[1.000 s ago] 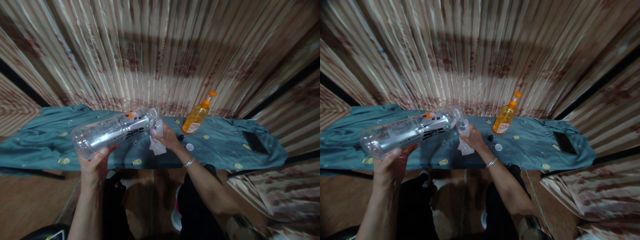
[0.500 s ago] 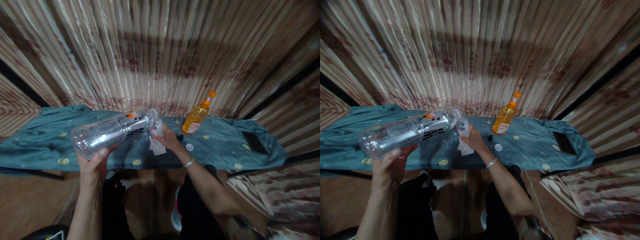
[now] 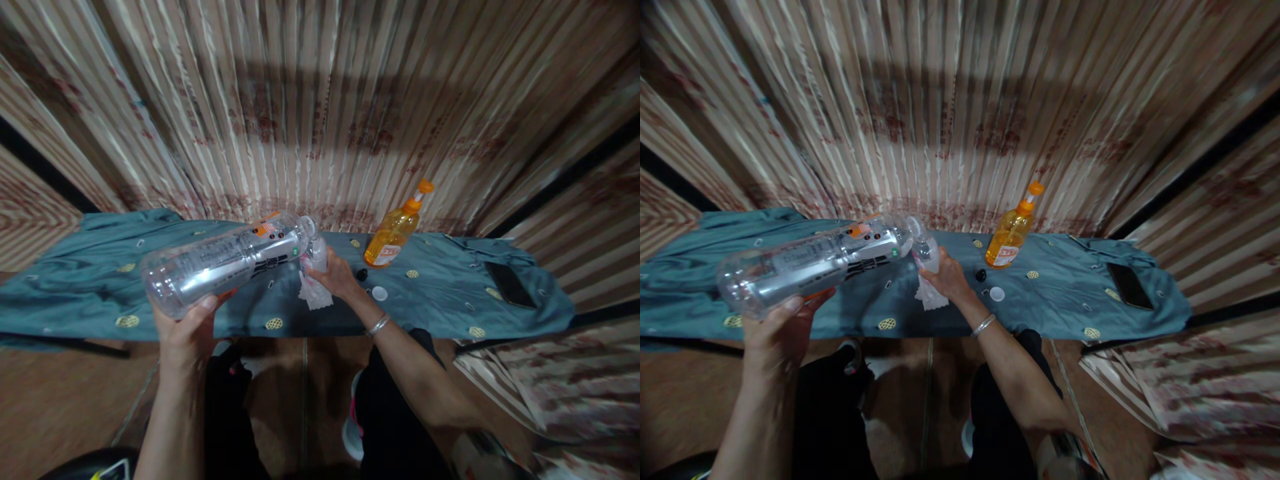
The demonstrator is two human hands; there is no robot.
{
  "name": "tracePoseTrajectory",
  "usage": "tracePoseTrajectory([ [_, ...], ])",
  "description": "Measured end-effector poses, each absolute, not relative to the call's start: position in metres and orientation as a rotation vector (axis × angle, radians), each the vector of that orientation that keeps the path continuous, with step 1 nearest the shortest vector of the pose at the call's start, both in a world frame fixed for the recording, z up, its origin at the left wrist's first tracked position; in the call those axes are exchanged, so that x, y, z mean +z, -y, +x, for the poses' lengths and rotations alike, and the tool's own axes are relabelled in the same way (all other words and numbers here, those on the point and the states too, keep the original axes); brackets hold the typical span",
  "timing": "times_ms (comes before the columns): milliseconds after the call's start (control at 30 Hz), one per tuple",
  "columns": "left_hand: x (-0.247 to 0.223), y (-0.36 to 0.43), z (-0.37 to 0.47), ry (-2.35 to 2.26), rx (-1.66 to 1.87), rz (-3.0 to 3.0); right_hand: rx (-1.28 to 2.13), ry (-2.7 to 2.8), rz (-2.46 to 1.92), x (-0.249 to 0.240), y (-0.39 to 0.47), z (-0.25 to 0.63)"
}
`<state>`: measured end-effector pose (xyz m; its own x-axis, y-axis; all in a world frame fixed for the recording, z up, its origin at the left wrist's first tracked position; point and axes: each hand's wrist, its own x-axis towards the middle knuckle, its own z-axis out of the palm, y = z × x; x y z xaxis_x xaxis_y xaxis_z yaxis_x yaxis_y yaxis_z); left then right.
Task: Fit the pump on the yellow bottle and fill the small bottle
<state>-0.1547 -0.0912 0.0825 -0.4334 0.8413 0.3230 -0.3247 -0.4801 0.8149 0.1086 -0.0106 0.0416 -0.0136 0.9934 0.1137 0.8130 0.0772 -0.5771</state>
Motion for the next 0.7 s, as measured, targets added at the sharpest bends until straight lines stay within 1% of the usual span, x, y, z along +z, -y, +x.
tracePoseTrajectory([
  [500,0.0813,0.0905,-0.1543,-0.89,1.976,0.942,0.492,1.886,-1.733,0.0388,0.0091,0.1111],
  [700,0.0815,0.0917,-0.1537,-0.888,1.971,0.953,0.478,1.873,-1.785,0.0394,0.0091,0.1089],
])
